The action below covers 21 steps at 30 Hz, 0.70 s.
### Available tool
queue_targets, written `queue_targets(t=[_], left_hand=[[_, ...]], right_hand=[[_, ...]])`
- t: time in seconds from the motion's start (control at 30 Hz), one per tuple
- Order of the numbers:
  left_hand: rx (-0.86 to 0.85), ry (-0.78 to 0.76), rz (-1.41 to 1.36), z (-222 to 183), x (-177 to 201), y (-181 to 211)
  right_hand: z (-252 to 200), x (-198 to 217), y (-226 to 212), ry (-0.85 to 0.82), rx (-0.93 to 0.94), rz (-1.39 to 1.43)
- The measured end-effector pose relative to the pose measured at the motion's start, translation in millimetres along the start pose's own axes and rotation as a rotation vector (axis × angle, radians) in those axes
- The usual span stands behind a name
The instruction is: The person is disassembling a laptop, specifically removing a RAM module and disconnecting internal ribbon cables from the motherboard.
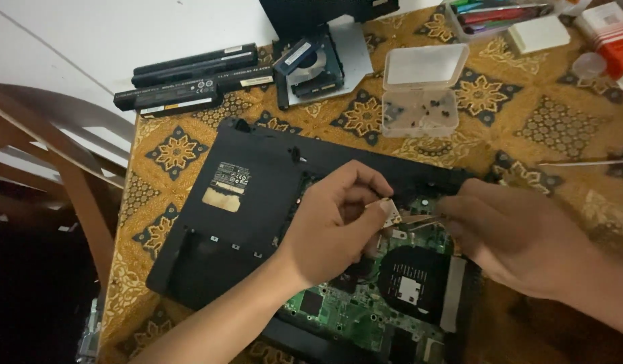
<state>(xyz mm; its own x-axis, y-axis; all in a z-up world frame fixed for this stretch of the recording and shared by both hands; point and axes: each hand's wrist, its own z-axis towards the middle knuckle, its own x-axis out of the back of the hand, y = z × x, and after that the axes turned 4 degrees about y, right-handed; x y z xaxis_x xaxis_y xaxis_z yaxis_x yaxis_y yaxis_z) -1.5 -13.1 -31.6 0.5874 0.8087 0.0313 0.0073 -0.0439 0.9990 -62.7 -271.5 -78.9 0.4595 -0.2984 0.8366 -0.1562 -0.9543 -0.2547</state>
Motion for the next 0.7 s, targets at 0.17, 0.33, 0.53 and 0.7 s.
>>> queue_targets(t=[0.17, 0.33, 0.53, 0.7], left_hand=[[0.044, -0.002, 0.045, -0.3, -0.5, 3.0], [0.077, 0.033, 0.042, -0.9, 0.0, 2.4], [0.066, 0.043, -0.051, -1.1, -0.5, 0.3], [0.042, 0.027, -0.093, -1.5, 0.9, -3.3]], right_hand=[[2.8, -29.8, 28.2, 0.718, 0.678, -0.208], [-3.4, -34.3, 31.2, 0.691, 0.611, -0.232], [-12.2, -25.3, 16.1, 0.75, 0.657, -0.216], [-10.1, -35.6, 26.3, 0.734, 0.623, -0.202]])
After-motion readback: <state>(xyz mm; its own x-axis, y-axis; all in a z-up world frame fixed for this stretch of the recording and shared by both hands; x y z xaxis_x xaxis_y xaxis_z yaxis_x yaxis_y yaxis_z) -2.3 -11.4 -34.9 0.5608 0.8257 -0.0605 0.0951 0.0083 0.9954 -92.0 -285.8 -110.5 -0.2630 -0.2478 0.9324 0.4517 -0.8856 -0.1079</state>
